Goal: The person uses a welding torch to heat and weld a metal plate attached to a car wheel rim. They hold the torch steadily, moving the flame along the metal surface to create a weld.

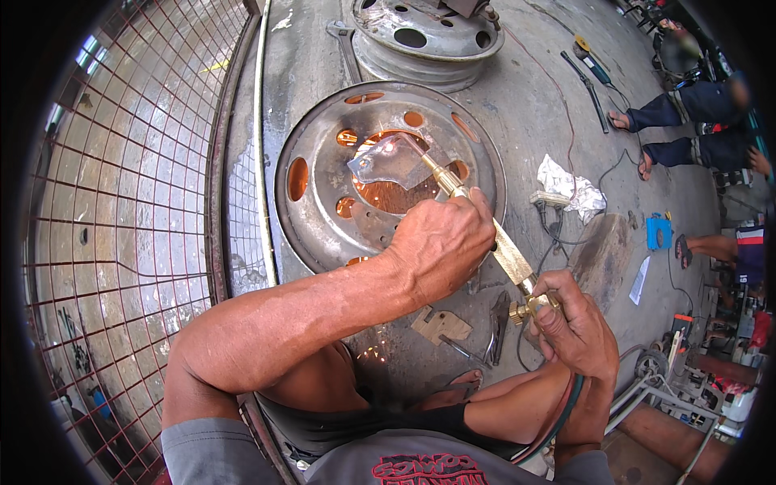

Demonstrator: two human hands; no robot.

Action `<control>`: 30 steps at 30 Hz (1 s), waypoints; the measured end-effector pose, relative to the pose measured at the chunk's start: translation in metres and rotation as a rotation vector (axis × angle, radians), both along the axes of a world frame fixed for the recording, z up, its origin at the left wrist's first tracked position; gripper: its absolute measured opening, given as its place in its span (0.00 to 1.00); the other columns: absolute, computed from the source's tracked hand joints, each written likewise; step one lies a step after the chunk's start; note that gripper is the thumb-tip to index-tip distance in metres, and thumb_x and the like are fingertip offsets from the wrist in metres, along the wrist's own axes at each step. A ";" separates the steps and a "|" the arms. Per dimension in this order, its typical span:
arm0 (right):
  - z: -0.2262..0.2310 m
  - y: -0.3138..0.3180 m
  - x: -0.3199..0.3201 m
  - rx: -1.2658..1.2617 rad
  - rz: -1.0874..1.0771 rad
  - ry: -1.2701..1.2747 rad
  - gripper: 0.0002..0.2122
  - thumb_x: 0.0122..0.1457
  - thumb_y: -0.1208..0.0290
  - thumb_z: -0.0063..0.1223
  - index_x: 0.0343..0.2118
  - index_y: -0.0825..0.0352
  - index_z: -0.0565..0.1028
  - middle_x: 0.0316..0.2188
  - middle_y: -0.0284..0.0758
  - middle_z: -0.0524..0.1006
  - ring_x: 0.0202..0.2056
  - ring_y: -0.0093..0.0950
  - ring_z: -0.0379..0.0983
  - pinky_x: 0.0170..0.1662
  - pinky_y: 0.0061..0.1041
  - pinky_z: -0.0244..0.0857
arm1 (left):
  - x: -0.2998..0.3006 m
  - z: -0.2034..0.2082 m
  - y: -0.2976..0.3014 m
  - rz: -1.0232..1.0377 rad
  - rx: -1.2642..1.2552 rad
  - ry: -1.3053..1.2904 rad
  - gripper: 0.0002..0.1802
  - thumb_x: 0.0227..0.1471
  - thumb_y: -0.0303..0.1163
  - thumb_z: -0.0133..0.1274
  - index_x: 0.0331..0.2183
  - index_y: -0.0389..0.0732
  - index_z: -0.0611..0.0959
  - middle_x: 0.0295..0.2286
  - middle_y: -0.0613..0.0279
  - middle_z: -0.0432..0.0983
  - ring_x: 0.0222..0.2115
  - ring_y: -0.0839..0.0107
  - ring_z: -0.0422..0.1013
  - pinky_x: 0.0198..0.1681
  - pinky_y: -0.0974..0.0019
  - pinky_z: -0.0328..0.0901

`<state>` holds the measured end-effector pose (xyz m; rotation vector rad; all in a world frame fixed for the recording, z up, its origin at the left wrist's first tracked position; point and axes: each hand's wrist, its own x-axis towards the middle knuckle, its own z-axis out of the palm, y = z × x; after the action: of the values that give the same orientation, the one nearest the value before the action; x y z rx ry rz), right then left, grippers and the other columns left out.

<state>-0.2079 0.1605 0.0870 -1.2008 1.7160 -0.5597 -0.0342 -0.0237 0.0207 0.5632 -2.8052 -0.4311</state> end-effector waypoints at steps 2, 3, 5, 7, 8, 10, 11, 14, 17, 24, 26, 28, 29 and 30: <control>0.001 -0.001 0.000 0.005 0.004 -0.009 0.21 0.71 0.49 0.46 0.48 0.65 0.64 0.21 0.32 0.72 0.16 0.20 0.68 0.19 0.22 0.59 | 0.000 -0.001 0.000 -0.004 -0.001 -0.002 0.18 0.43 0.24 0.60 0.35 0.21 0.78 0.21 0.50 0.78 0.23 0.61 0.80 0.22 0.63 0.73; 0.001 -0.001 0.001 0.007 0.004 -0.008 0.21 0.71 0.49 0.46 0.48 0.65 0.64 0.21 0.32 0.72 0.15 0.20 0.68 0.19 0.22 0.59 | 0.000 0.000 -0.001 -0.007 -0.003 -0.007 0.18 0.42 0.24 0.61 0.35 0.21 0.78 0.21 0.50 0.78 0.23 0.61 0.80 0.22 0.63 0.73; 0.001 -0.001 0.001 0.004 0.001 0.007 0.21 0.71 0.48 0.46 0.49 0.64 0.65 0.19 0.31 0.72 0.15 0.21 0.68 0.19 0.24 0.59 | 0.000 0.000 -0.001 -0.006 -0.008 -0.010 0.18 0.42 0.24 0.61 0.35 0.21 0.78 0.21 0.51 0.78 0.23 0.61 0.80 0.22 0.62 0.73; 0.000 0.000 0.001 -0.005 -0.006 0.034 0.22 0.70 0.46 0.46 0.51 0.62 0.66 0.15 0.30 0.71 0.13 0.23 0.69 0.19 0.27 0.61 | 0.000 0.001 0.000 0.002 -0.015 -0.006 0.18 0.42 0.25 0.61 0.35 0.21 0.78 0.21 0.51 0.78 0.23 0.61 0.80 0.22 0.62 0.73; 0.000 0.000 0.001 -0.008 -0.003 0.034 0.22 0.70 0.46 0.46 0.51 0.62 0.66 0.15 0.30 0.71 0.13 0.23 0.69 0.19 0.27 0.61 | 0.000 0.001 0.000 0.002 -0.013 -0.023 0.18 0.42 0.25 0.61 0.35 0.21 0.78 0.21 0.51 0.78 0.23 0.61 0.80 0.22 0.62 0.73; 0.000 -0.001 0.001 -0.012 0.002 0.034 0.21 0.70 0.47 0.46 0.51 0.62 0.66 0.15 0.30 0.71 0.13 0.23 0.69 0.19 0.27 0.61 | 0.000 0.003 -0.001 0.002 -0.008 -0.056 0.18 0.42 0.25 0.61 0.35 0.21 0.78 0.21 0.51 0.78 0.23 0.61 0.80 0.22 0.63 0.73; 0.000 -0.001 0.001 -0.012 0.001 0.032 0.21 0.70 0.47 0.46 0.51 0.62 0.66 0.15 0.30 0.71 0.13 0.23 0.70 0.19 0.27 0.61 | 0.000 0.003 0.000 0.003 -0.009 -0.041 0.18 0.42 0.25 0.61 0.34 0.21 0.78 0.21 0.51 0.78 0.23 0.62 0.80 0.22 0.63 0.73; 0.000 -0.002 0.001 -0.014 0.002 0.027 0.21 0.70 0.47 0.47 0.51 0.62 0.66 0.15 0.30 0.72 0.13 0.23 0.70 0.19 0.27 0.61 | 0.000 0.000 0.000 0.009 -0.014 -0.013 0.17 0.42 0.25 0.61 0.34 0.22 0.78 0.21 0.51 0.78 0.23 0.62 0.80 0.22 0.63 0.73; 0.000 -0.001 0.001 -0.015 -0.001 0.026 0.22 0.70 0.47 0.47 0.51 0.62 0.66 0.15 0.30 0.72 0.13 0.23 0.70 0.19 0.27 0.61 | 0.000 0.000 -0.001 0.008 -0.012 -0.019 0.17 0.42 0.25 0.61 0.34 0.23 0.78 0.21 0.51 0.78 0.23 0.62 0.80 0.22 0.63 0.73; 0.001 -0.003 -0.001 0.005 0.020 -0.011 0.20 0.71 0.50 0.47 0.48 0.65 0.64 0.20 0.32 0.72 0.15 0.19 0.68 0.19 0.22 0.58 | 0.000 0.001 -0.001 0.016 -0.010 -0.033 0.17 0.42 0.25 0.61 0.35 0.22 0.78 0.21 0.51 0.78 0.24 0.62 0.80 0.22 0.63 0.73; 0.000 -0.003 -0.001 0.008 0.017 -0.009 0.20 0.71 0.50 0.47 0.48 0.65 0.64 0.20 0.32 0.72 0.15 0.19 0.68 0.19 0.22 0.58 | 0.000 0.001 -0.001 0.017 -0.017 -0.024 0.18 0.42 0.24 0.60 0.35 0.21 0.78 0.21 0.51 0.78 0.24 0.61 0.80 0.23 0.63 0.73; 0.000 -0.002 -0.001 0.011 0.009 -0.014 0.20 0.71 0.50 0.47 0.48 0.65 0.64 0.20 0.32 0.72 0.15 0.19 0.68 0.19 0.21 0.58 | 0.000 0.001 0.000 0.016 -0.021 -0.015 0.18 0.42 0.24 0.60 0.35 0.21 0.78 0.21 0.51 0.78 0.24 0.61 0.80 0.23 0.63 0.73; 0.000 -0.002 -0.001 0.014 0.007 -0.015 0.20 0.71 0.50 0.47 0.48 0.65 0.64 0.20 0.32 0.73 0.15 0.19 0.68 0.19 0.21 0.59 | 0.000 0.001 0.000 0.013 -0.016 -0.015 0.18 0.42 0.24 0.60 0.35 0.21 0.78 0.21 0.51 0.78 0.24 0.61 0.80 0.23 0.63 0.73; 0.000 -0.002 -0.001 0.016 0.006 -0.017 0.20 0.71 0.50 0.47 0.48 0.65 0.64 0.21 0.32 0.73 0.15 0.19 0.68 0.19 0.21 0.59 | 0.000 0.001 -0.001 0.011 -0.012 -0.016 0.18 0.42 0.24 0.60 0.35 0.21 0.78 0.21 0.51 0.78 0.24 0.61 0.80 0.23 0.63 0.73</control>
<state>-0.2086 0.1583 0.0873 -1.1863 1.6995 -0.5497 -0.0344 -0.0245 0.0217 0.5819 -2.8169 -0.4090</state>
